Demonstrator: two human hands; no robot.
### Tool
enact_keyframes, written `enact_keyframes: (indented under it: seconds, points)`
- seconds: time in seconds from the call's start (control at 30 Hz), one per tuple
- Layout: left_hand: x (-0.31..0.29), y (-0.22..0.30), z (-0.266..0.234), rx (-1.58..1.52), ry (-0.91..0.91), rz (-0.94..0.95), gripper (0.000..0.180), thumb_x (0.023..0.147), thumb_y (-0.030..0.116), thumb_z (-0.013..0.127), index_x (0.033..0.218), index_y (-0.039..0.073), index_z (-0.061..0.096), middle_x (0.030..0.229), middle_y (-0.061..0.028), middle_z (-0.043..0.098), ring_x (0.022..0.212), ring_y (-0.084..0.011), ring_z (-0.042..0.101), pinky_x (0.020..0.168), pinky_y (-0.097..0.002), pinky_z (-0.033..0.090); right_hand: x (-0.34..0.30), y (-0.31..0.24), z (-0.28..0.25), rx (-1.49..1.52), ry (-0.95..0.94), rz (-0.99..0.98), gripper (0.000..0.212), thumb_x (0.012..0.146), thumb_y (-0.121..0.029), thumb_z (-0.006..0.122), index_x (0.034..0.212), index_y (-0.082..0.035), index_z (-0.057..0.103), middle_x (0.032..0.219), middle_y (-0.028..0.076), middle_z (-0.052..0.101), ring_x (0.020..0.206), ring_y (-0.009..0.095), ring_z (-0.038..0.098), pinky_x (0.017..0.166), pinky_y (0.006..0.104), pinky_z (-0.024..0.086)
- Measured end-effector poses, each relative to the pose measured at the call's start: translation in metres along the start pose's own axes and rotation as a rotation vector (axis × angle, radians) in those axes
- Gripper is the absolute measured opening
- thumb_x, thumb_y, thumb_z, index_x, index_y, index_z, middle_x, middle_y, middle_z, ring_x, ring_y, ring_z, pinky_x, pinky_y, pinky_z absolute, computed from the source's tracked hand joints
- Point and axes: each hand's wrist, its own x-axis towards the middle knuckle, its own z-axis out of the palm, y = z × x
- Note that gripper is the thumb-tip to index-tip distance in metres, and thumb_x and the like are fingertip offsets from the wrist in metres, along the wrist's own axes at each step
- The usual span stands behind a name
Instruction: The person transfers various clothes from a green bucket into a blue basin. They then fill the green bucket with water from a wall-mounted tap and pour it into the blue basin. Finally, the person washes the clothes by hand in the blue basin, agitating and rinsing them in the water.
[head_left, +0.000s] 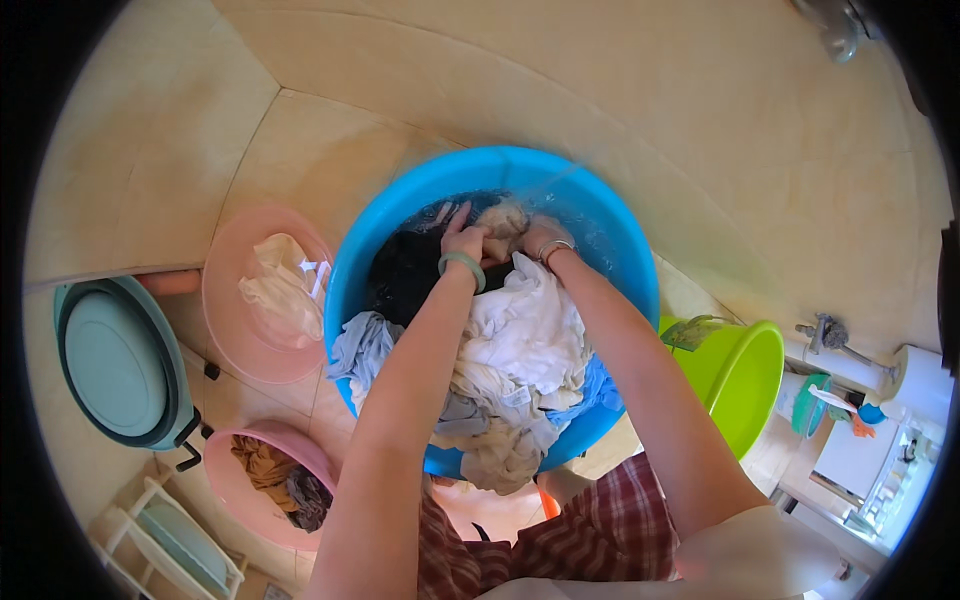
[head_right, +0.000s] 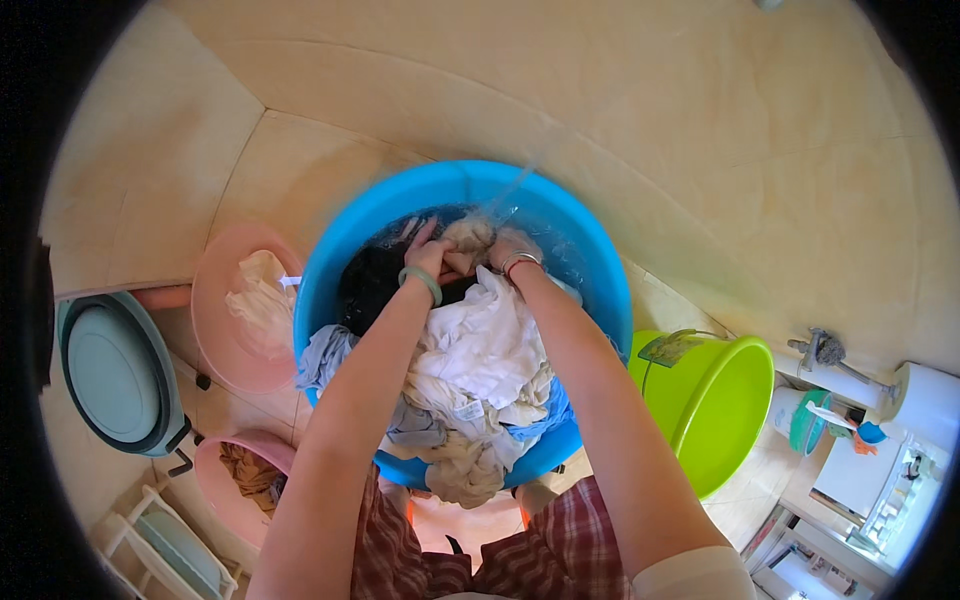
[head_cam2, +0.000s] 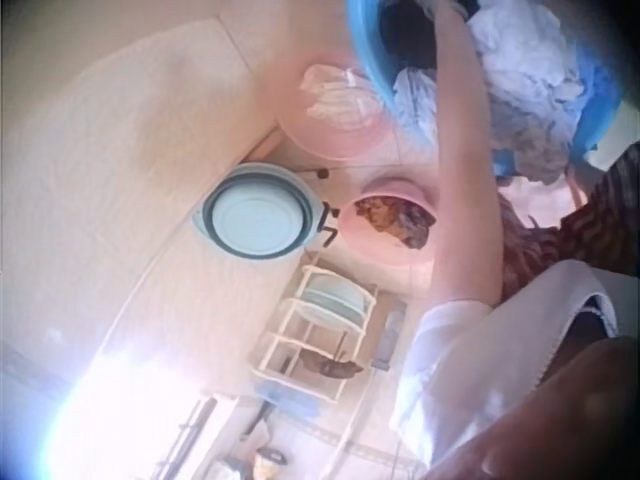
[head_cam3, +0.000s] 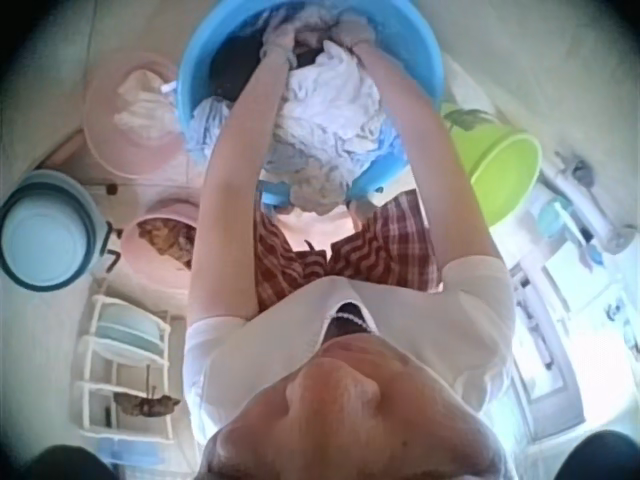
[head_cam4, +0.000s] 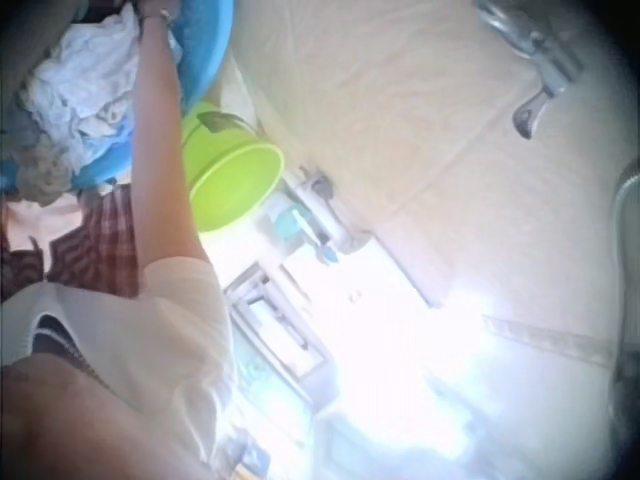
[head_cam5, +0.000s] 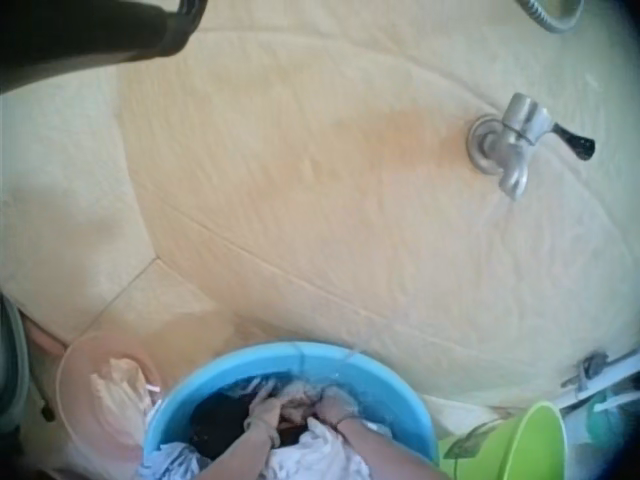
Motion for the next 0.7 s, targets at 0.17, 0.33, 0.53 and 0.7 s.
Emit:
enact_keyframes:
  seconds: [0.17,0.33,0.53,0.7]
  points:
    - [-0.03,0.017,-0.01,-0.056,-0.297,0.019,0.07,0.081,0.033,0.07,0.138,0.024,0.031,0.125,-0.0046,0.05,0.11,-0.0241,0.051,0.085,-0.0471,0.046,-0.099,-0.015,-0.012,0.359,0.489,-0.735,0.018,0.078,-0.005,0.057,0.096,-0.008,0.054,0.091,0.012,0.055,0.077,0.033,0.059,0.066,0.0422,0.049]
    - [-0.04,0.01,-0.002,-0.234,-0.576,0.005,0.054,0.085,0.029,0.065,0.131,0.016,0.039,0.11,-0.0057,0.053,0.099,-0.0184,0.053,0.076,-0.028,0.047,-0.161,-0.044,-0.01,0.313,0.377,-0.975,0.014,0.08,-0.013,0.061,0.092,-0.009,0.055,0.092,0.01,0.049,0.077,0.027,0.059,0.062,0.0351,0.05]
    - [-0.005,-0.022,-0.011,-0.393,-0.831,-0.082,0.034,0.095,0.041,0.045,0.109,0.011,0.052,0.088,-0.0013,0.053,0.078,-0.0102,0.051,0.067,-0.0271,0.045,-0.156,-0.082,-0.017,0.094,0.78,-0.96,0.019,0.08,-0.02,0.065,0.073,-0.006,0.054,0.082,0.009,0.053,0.06,0.025,0.059,0.05,0.0324,0.05]
    - [-0.031,-0.04,-0.009,-0.614,-0.601,0.077,0.036,0.093,0.042,0.046,0.107,0.011,0.055,0.09,-0.0027,0.058,0.081,-0.0138,0.057,0.069,-0.0267,0.047,-0.123,-0.08,-0.01,0.232,0.813,-0.822,0.017,0.081,-0.018,0.062,0.069,-0.005,0.057,0.068,0.012,0.057,0.059,0.03,0.06,0.051,0.0368,0.05]
